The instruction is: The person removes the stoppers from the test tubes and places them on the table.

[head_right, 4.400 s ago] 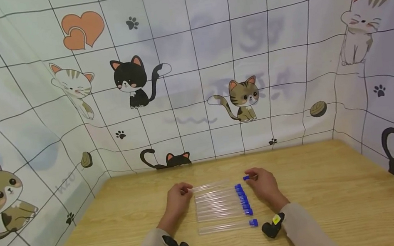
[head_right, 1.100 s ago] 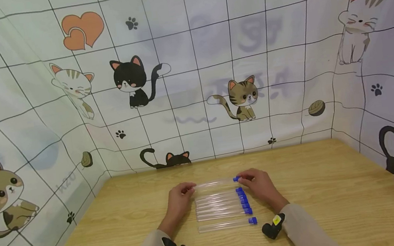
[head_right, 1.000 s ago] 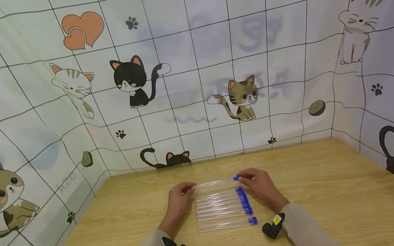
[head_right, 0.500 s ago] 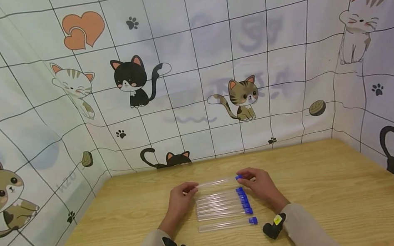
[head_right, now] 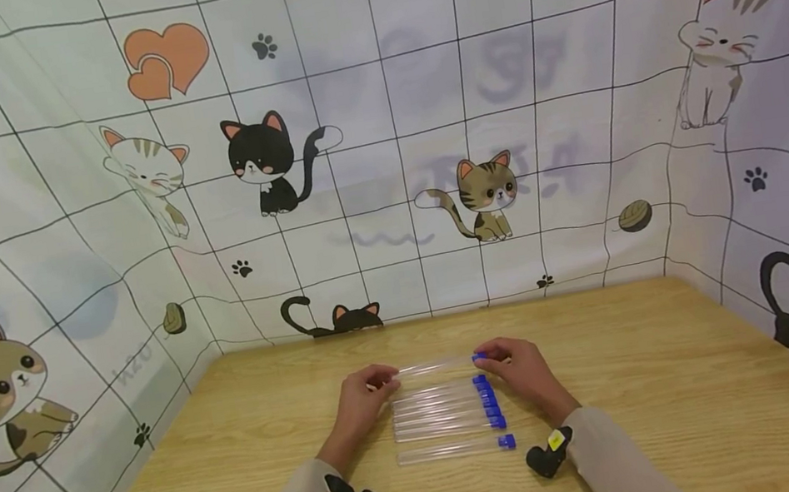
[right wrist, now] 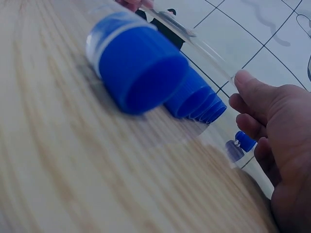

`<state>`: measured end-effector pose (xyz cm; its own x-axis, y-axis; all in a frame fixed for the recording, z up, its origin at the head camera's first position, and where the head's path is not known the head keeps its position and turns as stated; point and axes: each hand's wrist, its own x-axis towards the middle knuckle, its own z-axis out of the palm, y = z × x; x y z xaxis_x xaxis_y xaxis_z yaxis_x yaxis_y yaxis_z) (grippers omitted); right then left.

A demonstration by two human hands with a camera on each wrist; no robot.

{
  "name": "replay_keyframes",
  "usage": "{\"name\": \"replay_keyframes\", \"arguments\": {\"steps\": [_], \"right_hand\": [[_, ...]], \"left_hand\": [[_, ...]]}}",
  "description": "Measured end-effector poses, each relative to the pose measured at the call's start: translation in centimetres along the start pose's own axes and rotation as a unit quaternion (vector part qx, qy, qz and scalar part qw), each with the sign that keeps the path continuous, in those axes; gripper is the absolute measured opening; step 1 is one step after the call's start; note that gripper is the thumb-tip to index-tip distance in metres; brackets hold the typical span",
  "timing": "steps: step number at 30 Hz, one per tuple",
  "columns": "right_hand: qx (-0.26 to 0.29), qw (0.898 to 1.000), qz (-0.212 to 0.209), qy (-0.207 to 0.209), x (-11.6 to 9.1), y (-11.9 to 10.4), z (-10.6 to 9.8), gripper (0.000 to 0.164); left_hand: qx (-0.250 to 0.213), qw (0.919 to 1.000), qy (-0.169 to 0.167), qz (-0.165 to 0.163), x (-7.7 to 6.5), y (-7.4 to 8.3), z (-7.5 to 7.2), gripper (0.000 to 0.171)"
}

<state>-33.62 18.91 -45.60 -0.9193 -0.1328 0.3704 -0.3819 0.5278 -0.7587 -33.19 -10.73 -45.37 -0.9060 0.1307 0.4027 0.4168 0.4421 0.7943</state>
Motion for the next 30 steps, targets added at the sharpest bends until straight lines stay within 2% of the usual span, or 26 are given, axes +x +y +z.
{"name": "replay_keyframes", "arguments": {"steps": [7,19,30], "right_hand": [[-0.027,0.999,0.006,0.019,0.03,-0.07,0.06,0.025],[-0.043,0.999,0.001,0.031,-0.12,-0.40,-0.15,0.023],[-0.049,0.998,-0.002,0.044,-0.14,-0.38,-0.12,0.022]], "left_hand": [[0.004,0.9997,-0.015,-0.019,-0.18,0.46,-0.11,0.012],[0.013,0.9997,-0.021,0.005,-0.07,0.16,0.00,0.012],[0.010,0.9995,-0.028,0.014,-0.09,0.07,-0.08,0.013]]}}
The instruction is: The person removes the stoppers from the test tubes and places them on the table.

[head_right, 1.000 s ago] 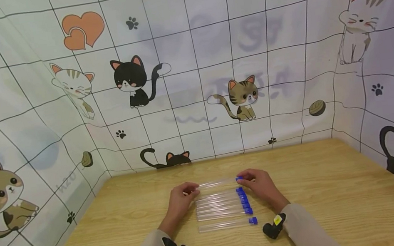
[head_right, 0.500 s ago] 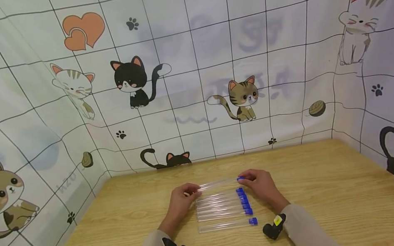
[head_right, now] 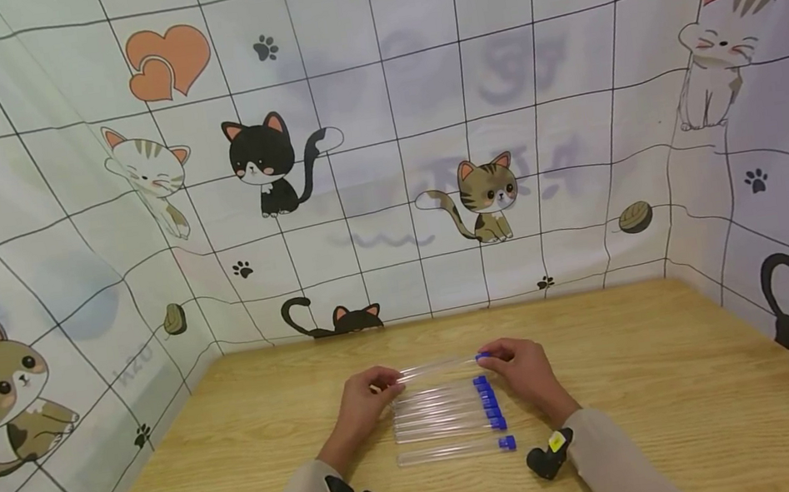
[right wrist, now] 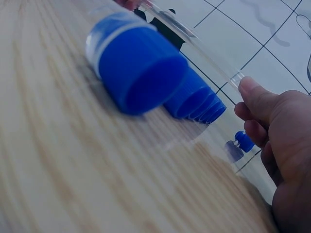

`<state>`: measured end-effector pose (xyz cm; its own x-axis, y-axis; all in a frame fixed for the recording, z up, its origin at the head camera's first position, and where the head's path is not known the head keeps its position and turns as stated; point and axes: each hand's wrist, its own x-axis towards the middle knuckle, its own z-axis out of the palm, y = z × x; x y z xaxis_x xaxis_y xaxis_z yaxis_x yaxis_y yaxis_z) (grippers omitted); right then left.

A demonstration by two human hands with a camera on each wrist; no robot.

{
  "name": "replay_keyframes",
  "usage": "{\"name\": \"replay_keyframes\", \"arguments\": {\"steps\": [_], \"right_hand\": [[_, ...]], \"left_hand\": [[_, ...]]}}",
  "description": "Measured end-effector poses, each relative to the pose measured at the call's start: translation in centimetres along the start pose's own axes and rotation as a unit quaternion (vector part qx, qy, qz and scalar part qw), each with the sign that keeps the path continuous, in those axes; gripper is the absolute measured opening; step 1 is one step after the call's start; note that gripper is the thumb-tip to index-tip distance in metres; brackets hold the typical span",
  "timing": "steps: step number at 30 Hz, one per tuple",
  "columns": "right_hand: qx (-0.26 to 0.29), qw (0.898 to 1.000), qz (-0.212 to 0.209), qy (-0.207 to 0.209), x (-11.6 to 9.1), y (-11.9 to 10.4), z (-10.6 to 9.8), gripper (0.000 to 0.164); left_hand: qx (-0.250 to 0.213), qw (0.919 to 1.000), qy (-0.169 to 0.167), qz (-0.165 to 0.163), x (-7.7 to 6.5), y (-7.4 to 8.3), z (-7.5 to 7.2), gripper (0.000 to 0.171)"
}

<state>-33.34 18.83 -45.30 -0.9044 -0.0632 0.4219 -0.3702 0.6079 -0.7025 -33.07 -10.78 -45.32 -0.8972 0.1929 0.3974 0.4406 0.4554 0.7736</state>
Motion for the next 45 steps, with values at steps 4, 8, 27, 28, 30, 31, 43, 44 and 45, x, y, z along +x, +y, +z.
{"name": "replay_keyframes", "arguments": {"steps": [4,8,27,28,30,31,43,44,45], "right_hand": [[0.008,1.000,0.015,-0.006,0.01,-0.06,0.01,0.022],[0.028,0.999,0.025,-0.019,-0.01,-0.08,0.05,0.023],[0.077,0.992,0.045,-0.088,-0.04,0.25,-0.23,0.024],[0.078,0.992,0.042,-0.090,-0.03,0.25,-0.26,0.024],[0.078,0.992,0.045,-0.092,-0.01,0.30,-0.29,0.023],[0.077,0.992,0.044,-0.094,0.00,0.29,-0.32,0.023],[0.094,0.989,0.020,-0.111,-0.11,0.36,-0.63,0.023],[0.091,0.989,0.015,-0.111,-0.09,0.44,-0.63,0.024],[0.091,0.989,0.012,-0.113,-0.07,0.51,-0.64,0.024]], "left_hand": [[-0.004,1.0000,0.001,-0.004,-0.03,0.01,0.03,0.013],[-0.012,0.9998,0.016,-0.006,-0.02,-0.13,0.14,0.010],[0.000,0.9987,0.050,-0.009,0.14,-0.40,0.20,0.009],[0.000,0.9987,0.050,-0.009,0.14,-0.42,0.21,0.009],[0.001,0.9987,0.051,-0.005,0.15,-0.47,0.23,0.008],[0.001,0.9987,0.052,-0.002,0.16,-0.47,0.24,0.008],[0.006,0.9987,0.051,0.005,0.11,-0.48,0.23,0.009],[0.008,0.9987,0.051,0.004,0.11,-0.47,0.22,0.009],[0.010,0.9987,0.050,0.001,0.12,-0.46,0.22,0.009]]}}
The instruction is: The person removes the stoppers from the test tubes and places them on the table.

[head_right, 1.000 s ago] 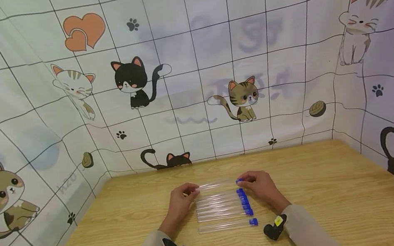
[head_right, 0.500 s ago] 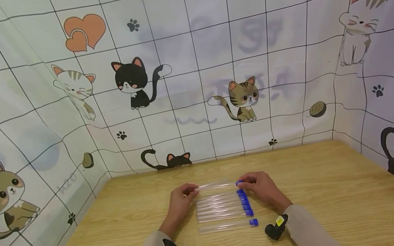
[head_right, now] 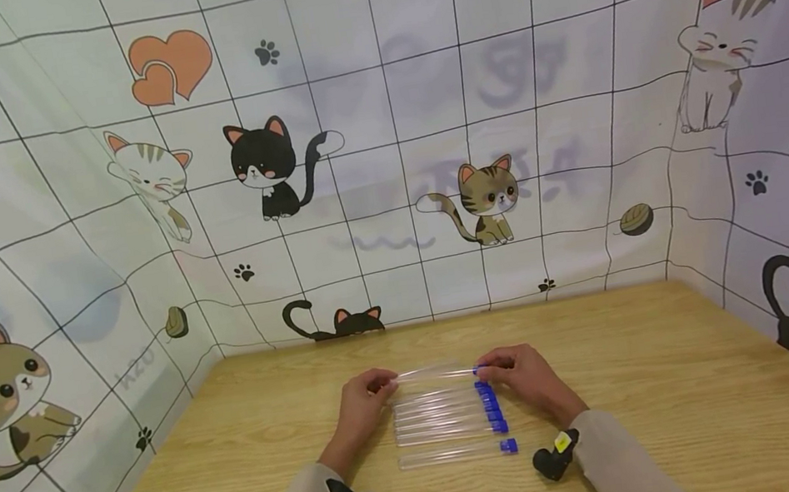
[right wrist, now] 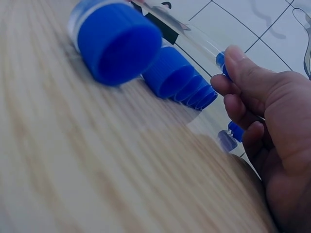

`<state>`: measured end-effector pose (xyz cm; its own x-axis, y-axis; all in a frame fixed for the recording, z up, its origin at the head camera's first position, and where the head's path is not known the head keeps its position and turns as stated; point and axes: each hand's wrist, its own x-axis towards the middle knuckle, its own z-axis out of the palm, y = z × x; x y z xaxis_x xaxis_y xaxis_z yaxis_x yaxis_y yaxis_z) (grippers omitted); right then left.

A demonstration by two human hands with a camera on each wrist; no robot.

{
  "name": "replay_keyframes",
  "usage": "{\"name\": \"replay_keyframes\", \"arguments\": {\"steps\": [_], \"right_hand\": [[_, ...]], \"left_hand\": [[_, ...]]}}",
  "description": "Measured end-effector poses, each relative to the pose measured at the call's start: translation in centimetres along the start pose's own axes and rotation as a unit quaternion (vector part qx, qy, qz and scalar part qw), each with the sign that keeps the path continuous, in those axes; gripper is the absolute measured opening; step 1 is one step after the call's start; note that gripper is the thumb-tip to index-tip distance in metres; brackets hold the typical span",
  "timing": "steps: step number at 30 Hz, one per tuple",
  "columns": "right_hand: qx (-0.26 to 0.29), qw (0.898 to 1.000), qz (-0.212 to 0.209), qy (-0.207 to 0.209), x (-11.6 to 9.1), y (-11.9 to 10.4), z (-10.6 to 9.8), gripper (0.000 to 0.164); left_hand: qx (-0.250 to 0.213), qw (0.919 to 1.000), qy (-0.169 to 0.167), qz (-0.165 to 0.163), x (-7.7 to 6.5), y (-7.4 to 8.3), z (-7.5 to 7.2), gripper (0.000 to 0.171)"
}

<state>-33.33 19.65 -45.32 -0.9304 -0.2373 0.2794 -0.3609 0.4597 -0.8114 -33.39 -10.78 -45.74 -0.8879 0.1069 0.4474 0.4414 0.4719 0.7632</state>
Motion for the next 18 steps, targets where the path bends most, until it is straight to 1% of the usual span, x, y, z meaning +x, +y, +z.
{"name": "replay_keyframes", "arguments": {"steps": [5,13,18], "right_hand": [[0.003,1.000,-0.007,-0.007,0.05,0.25,-0.06,0.024],[0.019,1.000,0.005,-0.013,0.06,0.19,-0.17,0.024],[0.024,1.000,0.009,-0.014,-0.06,0.04,-0.20,0.024]], "left_hand": [[0.002,1.0000,-0.002,-0.005,0.04,0.03,-0.01,0.008],[-0.002,0.9999,-0.010,-0.013,0.13,-0.11,-0.01,0.010],[-0.005,0.9999,-0.010,-0.010,0.09,-0.03,-0.05,0.010]]}}
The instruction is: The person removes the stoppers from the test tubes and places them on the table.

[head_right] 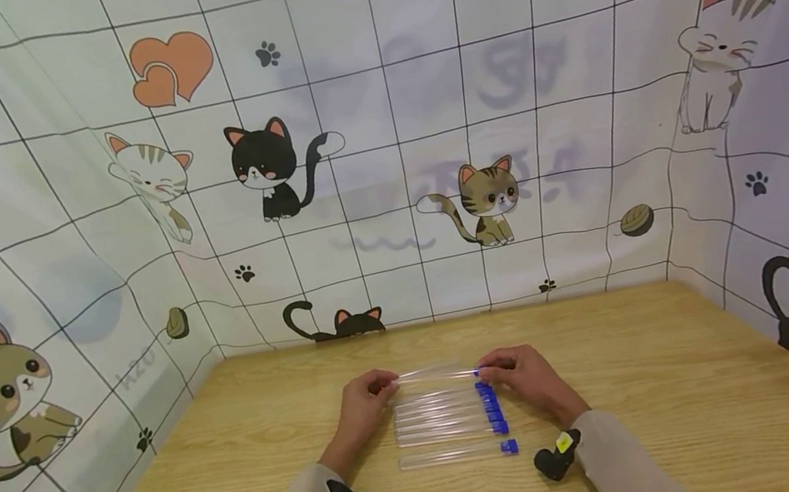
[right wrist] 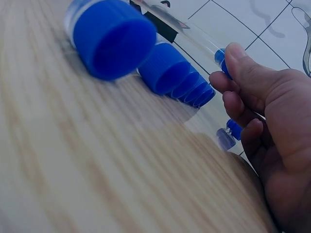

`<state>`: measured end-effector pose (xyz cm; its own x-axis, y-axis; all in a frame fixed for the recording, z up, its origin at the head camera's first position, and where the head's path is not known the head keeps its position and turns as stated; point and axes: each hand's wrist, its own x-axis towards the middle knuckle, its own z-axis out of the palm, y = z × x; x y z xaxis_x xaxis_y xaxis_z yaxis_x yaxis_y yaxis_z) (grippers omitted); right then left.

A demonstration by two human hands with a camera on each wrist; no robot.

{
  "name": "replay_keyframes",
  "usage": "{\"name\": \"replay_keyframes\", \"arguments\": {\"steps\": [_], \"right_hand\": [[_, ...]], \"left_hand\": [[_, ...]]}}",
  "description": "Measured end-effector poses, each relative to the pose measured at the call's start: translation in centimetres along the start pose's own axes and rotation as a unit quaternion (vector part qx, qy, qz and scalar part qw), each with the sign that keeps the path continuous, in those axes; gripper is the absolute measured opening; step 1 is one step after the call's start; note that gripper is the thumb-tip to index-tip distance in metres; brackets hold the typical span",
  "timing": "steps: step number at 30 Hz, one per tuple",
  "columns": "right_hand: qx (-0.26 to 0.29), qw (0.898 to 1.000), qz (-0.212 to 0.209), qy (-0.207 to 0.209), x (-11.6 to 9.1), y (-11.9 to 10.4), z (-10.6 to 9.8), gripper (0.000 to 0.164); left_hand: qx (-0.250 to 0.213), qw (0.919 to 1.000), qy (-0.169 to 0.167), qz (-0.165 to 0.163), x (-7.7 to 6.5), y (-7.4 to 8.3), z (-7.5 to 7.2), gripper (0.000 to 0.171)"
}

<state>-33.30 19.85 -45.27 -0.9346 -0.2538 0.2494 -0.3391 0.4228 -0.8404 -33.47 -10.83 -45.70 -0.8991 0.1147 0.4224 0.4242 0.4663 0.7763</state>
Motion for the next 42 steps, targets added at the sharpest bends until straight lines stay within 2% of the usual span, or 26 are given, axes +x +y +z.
{"name": "replay_keyframes", "arguments": {"steps": [6,10,13,17,25,32,42], "right_hand": [[-0.002,1.000,-0.008,0.001,-0.1,0.0,0.0,0.021],[-0.010,1.000,-0.011,0.001,-0.8,-1.7,-0.1,0.018],[-0.013,1.000,-0.009,0.000,-0.7,-1.7,-0.1,0.018],[-0.017,1.000,-0.004,0.003,-0.1,0.0,0.0,0.023],[-0.053,0.997,0.001,0.054,0.0,0.0,0.3,0.022],[-0.058,0.994,0.012,0.092,0.2,-0.1,0.5,0.026],[-0.065,0.989,0.009,0.130,0.3,-0.7,0.9,0.034]], "left_hand": [[-0.001,1.0000,0.001,-0.001,0.0,0.1,0.0,0.009],[0.000,1.0000,0.003,-0.001,-0.1,0.1,0.0,0.008],[-0.001,1.0000,0.005,0.003,-0.1,0.1,0.1,0.007],[-0.004,1.0000,0.005,0.005,-0.1,0.2,0.1,0.008],[-0.010,0.9999,-0.002,0.005,-0.2,0.5,-0.1,0.009],[-0.001,0.9999,0.001,0.014,-0.2,0.4,0.0,0.010],[-0.003,0.9991,0.033,0.028,0.0,0.7,0.1,0.005]]}}
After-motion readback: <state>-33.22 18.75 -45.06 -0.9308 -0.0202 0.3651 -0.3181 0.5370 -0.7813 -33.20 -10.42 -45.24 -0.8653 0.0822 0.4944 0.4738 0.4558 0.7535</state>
